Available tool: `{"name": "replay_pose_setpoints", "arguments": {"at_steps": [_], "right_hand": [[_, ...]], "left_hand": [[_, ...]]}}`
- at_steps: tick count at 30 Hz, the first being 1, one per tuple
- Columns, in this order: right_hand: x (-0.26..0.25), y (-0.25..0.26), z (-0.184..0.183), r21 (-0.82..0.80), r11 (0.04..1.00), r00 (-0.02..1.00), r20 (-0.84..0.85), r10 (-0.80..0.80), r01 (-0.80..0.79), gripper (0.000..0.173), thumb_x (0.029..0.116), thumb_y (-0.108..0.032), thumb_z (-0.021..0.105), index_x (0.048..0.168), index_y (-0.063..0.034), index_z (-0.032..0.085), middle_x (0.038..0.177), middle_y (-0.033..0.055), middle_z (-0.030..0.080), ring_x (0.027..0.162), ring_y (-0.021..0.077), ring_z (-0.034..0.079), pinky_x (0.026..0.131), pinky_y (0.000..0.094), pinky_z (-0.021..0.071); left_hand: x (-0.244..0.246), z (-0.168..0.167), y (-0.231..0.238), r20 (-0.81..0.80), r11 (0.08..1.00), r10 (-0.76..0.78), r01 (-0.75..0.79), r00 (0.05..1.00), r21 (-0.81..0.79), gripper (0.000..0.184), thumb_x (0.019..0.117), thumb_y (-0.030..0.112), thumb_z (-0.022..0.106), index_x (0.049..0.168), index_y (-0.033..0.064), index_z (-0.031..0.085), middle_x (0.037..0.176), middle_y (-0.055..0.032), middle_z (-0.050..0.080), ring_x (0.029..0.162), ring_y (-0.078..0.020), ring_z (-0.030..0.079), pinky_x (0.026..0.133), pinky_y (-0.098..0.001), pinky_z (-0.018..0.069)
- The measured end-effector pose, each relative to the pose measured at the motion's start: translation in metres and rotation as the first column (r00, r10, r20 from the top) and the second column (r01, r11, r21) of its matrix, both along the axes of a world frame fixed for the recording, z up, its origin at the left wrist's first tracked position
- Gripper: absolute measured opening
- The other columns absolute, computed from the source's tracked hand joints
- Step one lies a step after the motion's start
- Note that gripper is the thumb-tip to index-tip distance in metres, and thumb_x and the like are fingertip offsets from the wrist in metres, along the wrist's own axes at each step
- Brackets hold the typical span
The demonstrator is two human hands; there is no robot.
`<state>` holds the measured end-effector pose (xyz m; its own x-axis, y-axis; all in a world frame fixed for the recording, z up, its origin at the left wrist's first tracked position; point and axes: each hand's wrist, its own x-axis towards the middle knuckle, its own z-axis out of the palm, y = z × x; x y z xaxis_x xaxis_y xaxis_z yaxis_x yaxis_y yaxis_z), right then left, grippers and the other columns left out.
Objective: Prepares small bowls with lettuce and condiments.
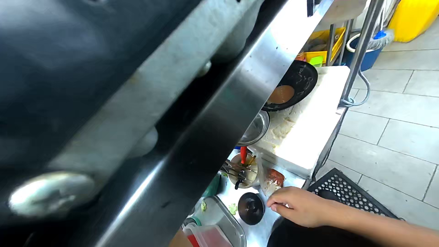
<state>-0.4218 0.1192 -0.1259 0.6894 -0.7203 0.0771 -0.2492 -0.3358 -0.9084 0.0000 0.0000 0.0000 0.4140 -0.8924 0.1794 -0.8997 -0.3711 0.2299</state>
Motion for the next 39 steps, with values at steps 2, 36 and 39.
{"name": "replay_pose_setpoints", "arguments": {"at_steps": [2, 36, 39], "right_hand": [[0.014, -0.014, 0.009, -0.043, 0.998, 0.998, 0.054, 0.04, -0.038, 0.033, 0.1087, -0.026, 0.044, 0.12, -0.0099, 0.071, 0.107, 0.0095, 0.073, 0.101, 0.0219, 0.069, 0.094, 0.0445, 0.0545], [0.153, -0.025, 0.039, 0.506, 0.837, 0.899, 0.437, -0.039, -0.21, 0.026, 0.092, -0.017, 0.075, 0.115, -0.0075, 0.069, 0.106, 0.0033, 0.074, 0.098, 0.0129, 0.071, 0.091, 0.0356, 0.0604], [0.151, -0.023, 0.036, 0.471, 0.872, 0.94, 0.339, -0.039, -0.133, 0.028, 0.0928, -0.023, 0.075, 0.116, -0.0085, 0.069, 0.107, 0.0017, 0.074, 0.1, 0.0103, 0.071, 0.092, 0.0337, 0.0597]], "left_hand": [[-0.026, 0.014, 0.025, -0.067, 0.998, 0.002, -0.007, 0.998, -0.069, 0.026, 0.0997, 0.012, 0.062, 0.119, -0.0021, 0.072, 0.115, -0.0252, 0.07, 0.109, -0.0388, 0.067, 0.1, -0.0601, 0.0473], [-0.115, -0.081, 0.188, -0.923, 0.878, -0.348, -0.287, 0.163, -0.382, 0.029, 0.0884, -0.004, 0.071, 0.116, -0.0075, 0.063, 0.099, -0.0194, 0.072, 0.092, -0.0242, 0.072, 0.085, -0.0418, 0.0623], [-0.118, -0.085, 0.19, -0.929, 0.879, -0.325, -0.305, 0.179, -0.366, 0.029, 0.0871, -0.004, 0.073, 0.115, -0.0085, 0.064, 0.1, -0.0207, 0.072, 0.093, -0.0253, 0.072, 0.085, -0.0423, 0.0626]]}}
